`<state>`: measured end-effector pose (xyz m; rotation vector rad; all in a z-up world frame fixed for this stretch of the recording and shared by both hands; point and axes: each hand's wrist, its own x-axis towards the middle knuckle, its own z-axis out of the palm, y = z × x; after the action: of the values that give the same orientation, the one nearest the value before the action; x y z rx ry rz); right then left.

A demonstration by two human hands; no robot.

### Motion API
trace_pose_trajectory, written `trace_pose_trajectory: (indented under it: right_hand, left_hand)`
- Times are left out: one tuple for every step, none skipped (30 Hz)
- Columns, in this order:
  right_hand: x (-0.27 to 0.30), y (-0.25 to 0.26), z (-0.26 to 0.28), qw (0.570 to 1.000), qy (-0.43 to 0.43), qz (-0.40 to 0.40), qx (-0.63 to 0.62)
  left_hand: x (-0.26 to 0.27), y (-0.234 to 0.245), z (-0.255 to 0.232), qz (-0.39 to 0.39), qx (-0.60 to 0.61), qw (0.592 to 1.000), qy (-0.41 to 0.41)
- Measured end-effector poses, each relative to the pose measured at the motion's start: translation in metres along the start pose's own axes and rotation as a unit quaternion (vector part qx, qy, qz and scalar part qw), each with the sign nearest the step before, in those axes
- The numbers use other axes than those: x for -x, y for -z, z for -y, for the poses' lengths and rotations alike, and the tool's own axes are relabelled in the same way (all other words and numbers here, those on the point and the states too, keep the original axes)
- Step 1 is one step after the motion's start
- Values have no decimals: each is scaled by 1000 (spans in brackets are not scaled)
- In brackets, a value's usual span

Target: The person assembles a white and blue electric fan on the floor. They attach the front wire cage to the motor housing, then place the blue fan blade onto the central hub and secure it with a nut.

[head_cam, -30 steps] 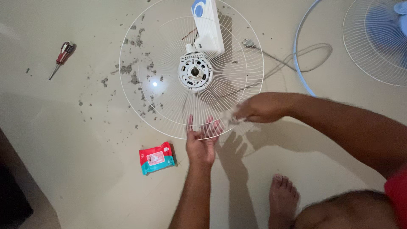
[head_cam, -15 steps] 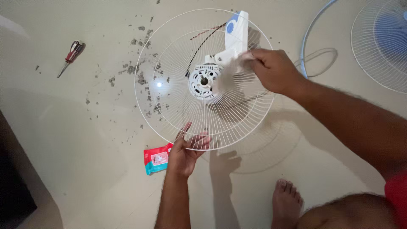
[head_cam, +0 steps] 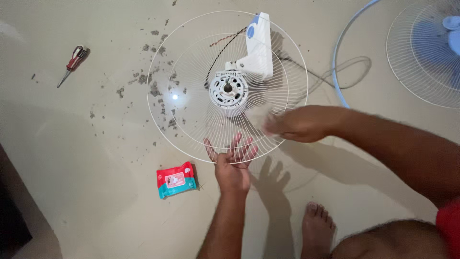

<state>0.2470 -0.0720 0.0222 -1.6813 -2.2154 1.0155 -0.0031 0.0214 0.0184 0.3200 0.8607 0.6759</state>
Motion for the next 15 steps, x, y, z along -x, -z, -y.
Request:
trace_pose_trajectory:
  right_hand:
    - [11, 6, 4, 999, -5, 17, -46]
    - [20, 16, 7, 995, -9, 32, -89]
    - [25, 26, 8, 990, -13, 47, -132]
    - [28, 35, 8, 987, -78, 43, -132]
    - [27, 47, 4, 980, -144, 39, -131]
    - [23, 55, 2, 969, -208, 36, -130]
    - [19, 59, 2, 979, -163, -53, -112]
    - [13, 62, 2, 979, -113, -143, -91]
    - [-3, 59, 3, 976, -60, -205, -47]
    - [-18, 54, 3, 965, -5, -264, -3]
    - [-30, 49, 2, 974, -73, -209, -52]
    - [-41, 40, 1, 973, -141, -150, -102]
    - [-46, 31, -2, 963, -206, -90, -151]
    - [-43, 24, -9, 986, -97, -120, -65]
    - [-36, 17, -15, 989, 15, -147, 23]
  left_hand:
    - [-1, 3, -5, 2, -8, 1000, 6]
    - [-2, 4, -9, 10, -19, 1000, 7]
    - [-2, 5, -14, 19, -29, 999, 8]
    - [-1, 6, -14, 26, -38, 999, 14]
    - [-1, 7, -15, 29, -38, 999, 18]
    - [-2, 7, -18, 30, -38, 999, 21]
    - [-2, 6, -19, 31, -38, 998, 25]
    - [-2, 4, -19, 22, -44, 998, 31]
    - [-2, 3, -19, 13, -50, 998, 37]
    - [-1, 3, -19, 3, -56, 997, 45]
    - [-1, 3, -19, 13, -53, 998, 38]
    - [-1, 3, -19, 23, -50, 998, 32]
    - [0, 3, -20, 32, -47, 998, 27]
    - [0, 3, -22, 26, -47, 998, 28]
    - [-1, 2, -25, 21, -47, 998, 29]
